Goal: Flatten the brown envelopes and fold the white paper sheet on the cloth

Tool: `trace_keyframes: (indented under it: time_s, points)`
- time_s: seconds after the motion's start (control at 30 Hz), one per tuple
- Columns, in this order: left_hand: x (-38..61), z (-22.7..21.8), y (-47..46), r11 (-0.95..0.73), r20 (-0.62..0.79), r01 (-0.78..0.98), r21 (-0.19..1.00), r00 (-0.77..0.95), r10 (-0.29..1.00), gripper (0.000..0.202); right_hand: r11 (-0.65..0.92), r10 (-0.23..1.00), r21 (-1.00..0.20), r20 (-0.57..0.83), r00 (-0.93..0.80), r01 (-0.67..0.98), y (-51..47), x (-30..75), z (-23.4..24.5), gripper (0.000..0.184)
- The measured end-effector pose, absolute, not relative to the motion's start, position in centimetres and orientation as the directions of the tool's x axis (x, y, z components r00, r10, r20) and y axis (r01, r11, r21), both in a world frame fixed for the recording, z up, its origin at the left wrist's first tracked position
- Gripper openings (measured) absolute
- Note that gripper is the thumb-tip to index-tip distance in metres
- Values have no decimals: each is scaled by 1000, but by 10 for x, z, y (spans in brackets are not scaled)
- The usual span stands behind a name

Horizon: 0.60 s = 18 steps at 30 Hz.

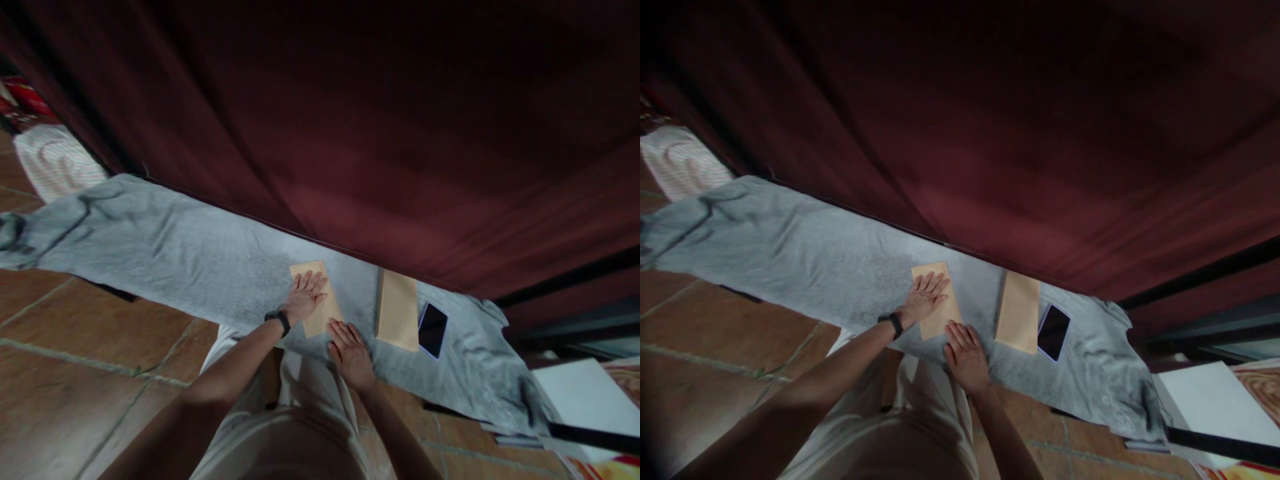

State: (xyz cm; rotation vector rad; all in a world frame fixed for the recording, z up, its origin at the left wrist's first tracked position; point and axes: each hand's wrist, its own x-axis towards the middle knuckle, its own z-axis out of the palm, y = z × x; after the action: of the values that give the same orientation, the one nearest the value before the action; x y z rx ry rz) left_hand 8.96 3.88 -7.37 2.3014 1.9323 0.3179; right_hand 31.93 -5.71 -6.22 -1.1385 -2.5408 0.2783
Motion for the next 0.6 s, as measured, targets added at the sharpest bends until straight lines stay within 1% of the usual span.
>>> trace_keyframes:
  time_s: [0.1,0.23,0.4,0.6]
  points:
    - [92,-70,55,-190,71,950,248,177,982,57,649,761,-329,249,-600,686,-58,319,-63,45]
    - [95,-72,60,-267,99,928,260,249,963,57,652,758,-333,263,-597,681,-59,317,-63,44]
    - [99,-78,45,-377,120,887,265,358,926,57,652,758,-335,284,-587,681,-59,316,-65,45]
    - [111,-82,13,-438,95,851,289,430,898,56,668,744,-347,311,-591,658,-60,318,-70,46]
